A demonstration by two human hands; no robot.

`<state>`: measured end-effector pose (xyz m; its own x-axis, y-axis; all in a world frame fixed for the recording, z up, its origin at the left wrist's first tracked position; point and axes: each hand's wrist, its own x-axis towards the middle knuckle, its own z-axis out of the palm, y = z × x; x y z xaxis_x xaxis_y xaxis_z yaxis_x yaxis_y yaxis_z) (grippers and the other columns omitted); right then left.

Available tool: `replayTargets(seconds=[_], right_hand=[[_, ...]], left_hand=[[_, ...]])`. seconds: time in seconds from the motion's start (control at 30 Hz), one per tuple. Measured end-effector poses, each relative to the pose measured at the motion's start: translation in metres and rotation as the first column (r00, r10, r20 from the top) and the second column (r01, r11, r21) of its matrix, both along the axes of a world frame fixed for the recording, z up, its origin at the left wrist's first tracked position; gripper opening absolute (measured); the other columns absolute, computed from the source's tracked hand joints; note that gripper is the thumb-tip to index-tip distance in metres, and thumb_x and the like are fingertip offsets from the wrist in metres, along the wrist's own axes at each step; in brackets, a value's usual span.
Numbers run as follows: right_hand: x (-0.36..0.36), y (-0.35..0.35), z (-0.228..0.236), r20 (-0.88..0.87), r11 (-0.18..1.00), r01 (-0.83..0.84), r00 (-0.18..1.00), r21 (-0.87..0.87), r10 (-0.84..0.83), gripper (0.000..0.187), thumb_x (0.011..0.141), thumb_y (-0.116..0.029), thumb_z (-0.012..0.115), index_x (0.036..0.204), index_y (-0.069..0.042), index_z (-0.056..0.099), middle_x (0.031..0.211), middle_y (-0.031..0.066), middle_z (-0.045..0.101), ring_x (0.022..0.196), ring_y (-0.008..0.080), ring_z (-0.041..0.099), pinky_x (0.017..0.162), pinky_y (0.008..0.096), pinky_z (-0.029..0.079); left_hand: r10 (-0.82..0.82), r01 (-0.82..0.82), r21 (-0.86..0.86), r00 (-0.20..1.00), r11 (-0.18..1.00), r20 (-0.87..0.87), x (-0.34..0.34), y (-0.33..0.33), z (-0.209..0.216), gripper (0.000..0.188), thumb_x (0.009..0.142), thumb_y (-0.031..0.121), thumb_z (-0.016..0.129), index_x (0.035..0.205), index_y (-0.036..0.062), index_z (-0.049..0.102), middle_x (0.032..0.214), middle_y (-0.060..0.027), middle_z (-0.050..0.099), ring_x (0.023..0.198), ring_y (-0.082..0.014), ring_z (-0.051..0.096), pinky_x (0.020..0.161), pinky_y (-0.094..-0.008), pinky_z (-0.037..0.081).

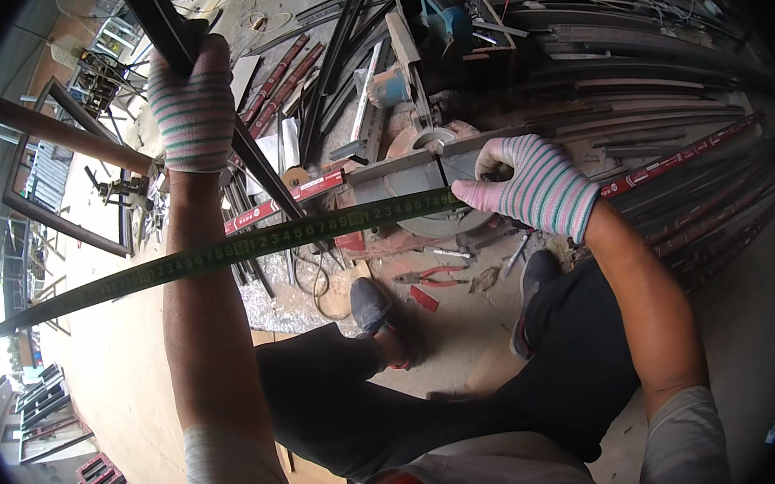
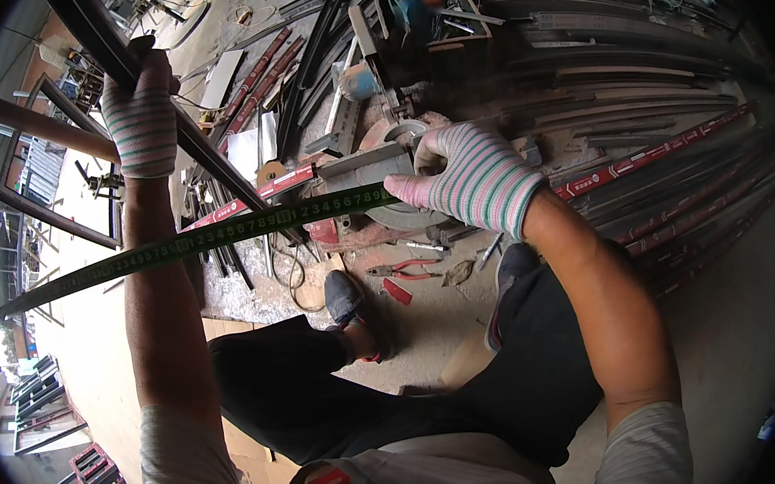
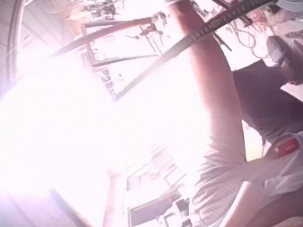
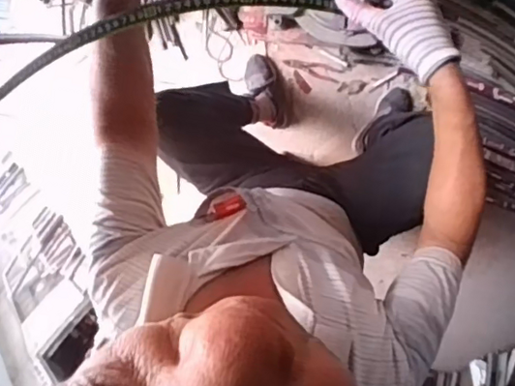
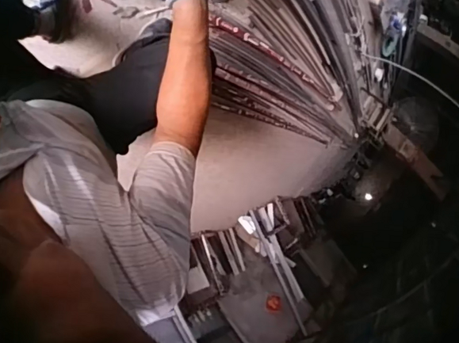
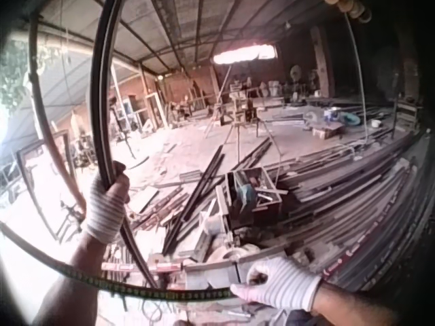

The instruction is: The person measures aluminum profiles with a tape measure, marks them with a pen, and cuts them using a miter saw. The person repeats this process for multiple profiles.

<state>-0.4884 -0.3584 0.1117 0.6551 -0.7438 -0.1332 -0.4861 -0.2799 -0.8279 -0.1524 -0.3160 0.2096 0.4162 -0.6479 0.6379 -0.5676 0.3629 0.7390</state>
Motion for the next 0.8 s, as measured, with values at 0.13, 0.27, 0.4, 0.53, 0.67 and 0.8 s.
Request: replayTargets(seconds=[0.13,0.27,0.4,0.53,0.67,0.8], right_hand=[[0.007,0.001,0.003,0.013,0.998,0.004,1.000,0.058,-0.005,0.040,0.086,-0.037,0.085,0.075,-0.003,0.066,0.070,0.0023,0.061,0.069,0.0100,0.055,0.066,0.0306,0.050],[0.008,-0.004,-0.003,0.045,0.994,-0.006,0.999,0.108,0.001,0.038,0.087,-0.035,0.084,0.076,-0.003,0.066,0.070,0.0011,0.060,0.067,0.0085,0.054,0.064,0.0288,0.049],[0.010,-0.006,-0.004,0.032,0.998,-0.015,0.999,0.059,0.013,0.036,0.088,-0.033,0.083,0.078,-0.003,0.066,0.071,0.0006,0.061,0.068,0.0078,0.054,0.064,0.0284,0.049],[0.013,-0.007,-0.007,0.029,0.998,-0.004,1.000,0.059,0.002,0.036,0.088,-0.033,0.083,0.078,-0.004,0.066,0.071,0.0006,0.061,0.069,0.0088,0.054,0.066,0.0289,0.049],[0.013,-0.008,-0.005,0.005,0.998,0.003,1.000,0.066,-0.003,0.035,0.088,-0.034,0.083,0.079,-0.004,0.067,0.073,0.0014,0.062,0.071,0.0093,0.055,0.067,0.0291,0.050],[0.008,-0.009,-0.003,-0.018,0.999,0.012,1.000,0.031,-0.011,0.035,0.087,-0.034,0.084,0.080,-0.004,0.068,0.073,0.0019,0.063,0.072,0.0103,0.056,0.069,0.0296,0.051]], left_hand=[[0.097,-0.097,-0.057,0.995,0.994,0.000,0.014,-0.008,0.014,0.010,0.095,0.015,0.068,0.092,0.0075,0.063,0.073,0.0033,0.054,0.065,-0.0091,0.050,0.064,-0.0276,0.047],[0.158,-0.169,-0.091,0.980,0.981,-0.117,0.012,-0.014,0.022,0.015,0.092,0.018,0.070,0.096,0.0036,0.068,0.076,-0.0017,0.061,0.068,-0.0133,0.059,0.069,-0.0301,0.053],[0.229,-0.233,-0.104,0.972,0.967,-0.053,0.012,-0.017,0.033,0.024,0.088,0.024,0.071,0.084,0.0003,0.068,0.073,-0.0061,0.066,0.067,-0.0164,0.064,0.068,-0.0301,0.053],[0.173,-0.187,-0.126,0.978,0.974,-0.120,0.034,-0.027,0.026,0.026,0.088,0.025,0.071,0.086,-0.0009,0.069,0.075,-0.0073,0.068,0.068,-0.0180,0.067,0.067,-0.0304,0.054],[0.181,-0.193,-0.101,0.977,0.976,-0.115,0.035,-0.028,0.018,0.026,0.088,0.024,0.073,0.089,-0.0011,0.070,0.076,-0.0072,0.068,0.068,-0.0173,0.067,0.070,-0.0310,0.057],[0.129,-0.146,-0.105,0.980,0.984,-0.149,0.018,-0.031,0.023,0.019,0.093,0.019,0.070,0.097,0.0016,0.066,0.076,-0.0046,0.063,0.066,-0.0148,0.062,0.064,-0.0303,0.052]])
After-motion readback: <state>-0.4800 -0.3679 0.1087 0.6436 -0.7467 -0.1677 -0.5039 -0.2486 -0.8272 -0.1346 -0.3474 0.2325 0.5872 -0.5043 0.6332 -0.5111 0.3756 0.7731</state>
